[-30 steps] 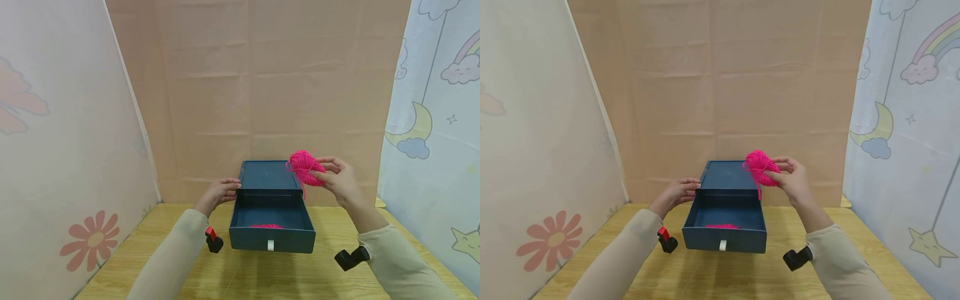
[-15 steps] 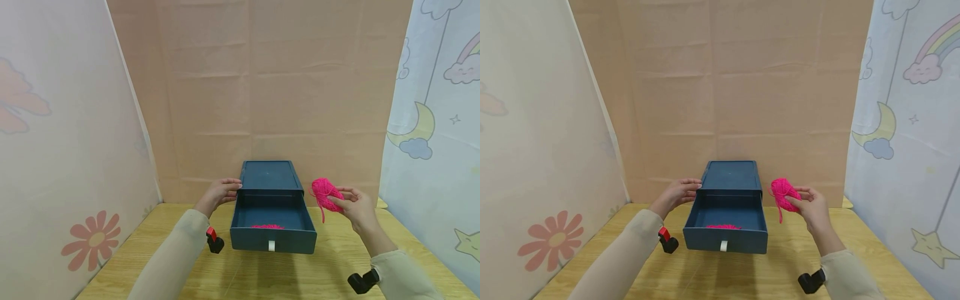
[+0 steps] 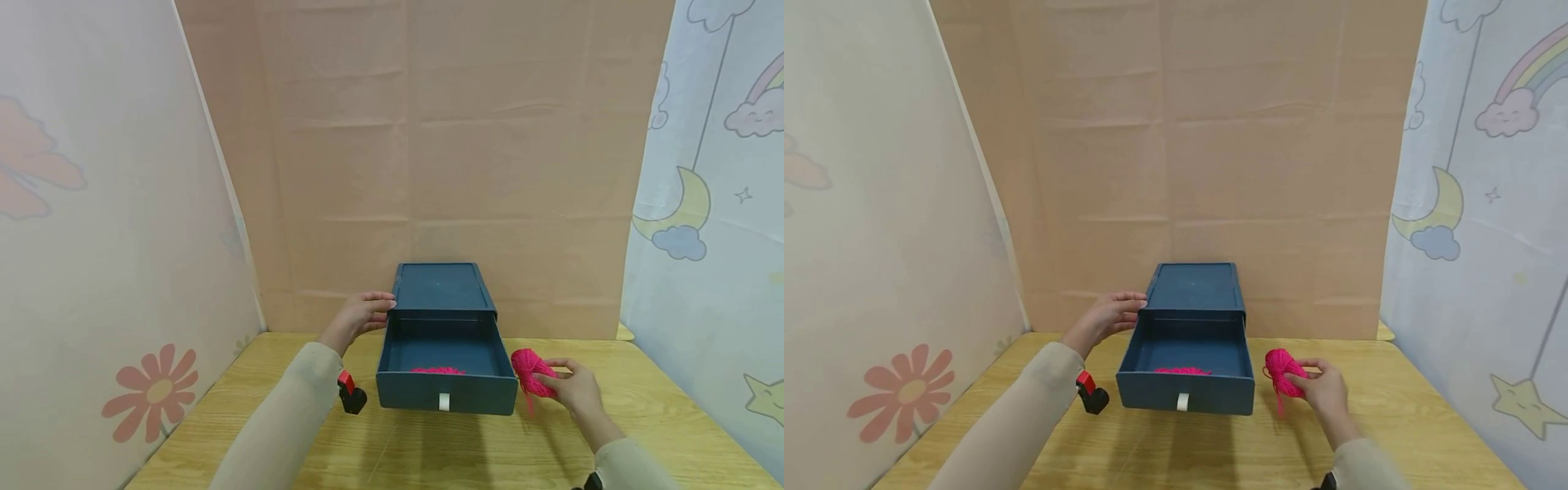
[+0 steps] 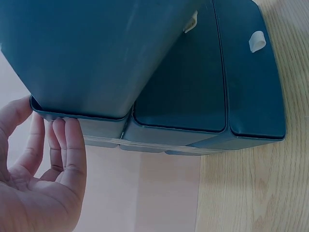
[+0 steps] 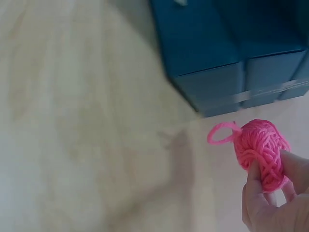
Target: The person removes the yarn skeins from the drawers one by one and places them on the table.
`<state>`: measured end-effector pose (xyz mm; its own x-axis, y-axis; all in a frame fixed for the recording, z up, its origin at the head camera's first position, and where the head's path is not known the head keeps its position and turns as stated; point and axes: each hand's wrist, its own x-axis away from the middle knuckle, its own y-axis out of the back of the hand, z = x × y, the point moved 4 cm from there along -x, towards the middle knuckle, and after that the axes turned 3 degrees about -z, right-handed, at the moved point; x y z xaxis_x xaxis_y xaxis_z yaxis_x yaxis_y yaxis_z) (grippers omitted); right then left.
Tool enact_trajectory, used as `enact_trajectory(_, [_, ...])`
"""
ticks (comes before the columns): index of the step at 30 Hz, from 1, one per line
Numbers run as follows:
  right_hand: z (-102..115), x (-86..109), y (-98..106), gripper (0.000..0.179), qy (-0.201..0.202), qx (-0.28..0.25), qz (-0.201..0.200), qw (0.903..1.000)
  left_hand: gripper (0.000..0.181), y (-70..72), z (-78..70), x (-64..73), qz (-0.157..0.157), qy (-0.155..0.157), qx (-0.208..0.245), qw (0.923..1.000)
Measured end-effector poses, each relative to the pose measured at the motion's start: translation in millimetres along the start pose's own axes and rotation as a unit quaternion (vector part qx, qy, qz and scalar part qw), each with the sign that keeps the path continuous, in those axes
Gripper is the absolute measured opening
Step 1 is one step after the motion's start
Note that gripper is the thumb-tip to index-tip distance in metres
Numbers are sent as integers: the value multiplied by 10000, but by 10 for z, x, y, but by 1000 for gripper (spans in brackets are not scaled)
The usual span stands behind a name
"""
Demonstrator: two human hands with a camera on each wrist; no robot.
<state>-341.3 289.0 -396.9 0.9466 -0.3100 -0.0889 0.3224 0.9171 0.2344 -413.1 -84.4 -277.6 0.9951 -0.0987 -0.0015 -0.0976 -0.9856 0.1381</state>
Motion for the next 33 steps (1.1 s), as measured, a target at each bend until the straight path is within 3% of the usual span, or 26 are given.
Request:
enact_trajectory(6, [-220, -10, -96, 46, -306, 355, 146, 9988, 25, -9, 12, -11, -11, 25, 2, 10000])
enact_trajectory(13, [-325, 12, -161, 41, -512, 487, 158, 9974, 25, -36, 12, 1, 23, 7, 11, 10000])
enact_trajectory(18, [-334, 11, -185, 35, -295, 1032, 146, 9941, 26, -48, 11, -2, 35, -34, -20, 10000])
enact_trajectory(25, [-282, -7, -183, 29, 77, 1936, -7, 9810, 26, -49, -3, 1, 30, -23, 12, 10000])
enact_trajectory(33, [-301, -27, -201, 29, 101, 2061, 19, 9785, 26, -47, 7, 19, 61, -1, 17, 10000])
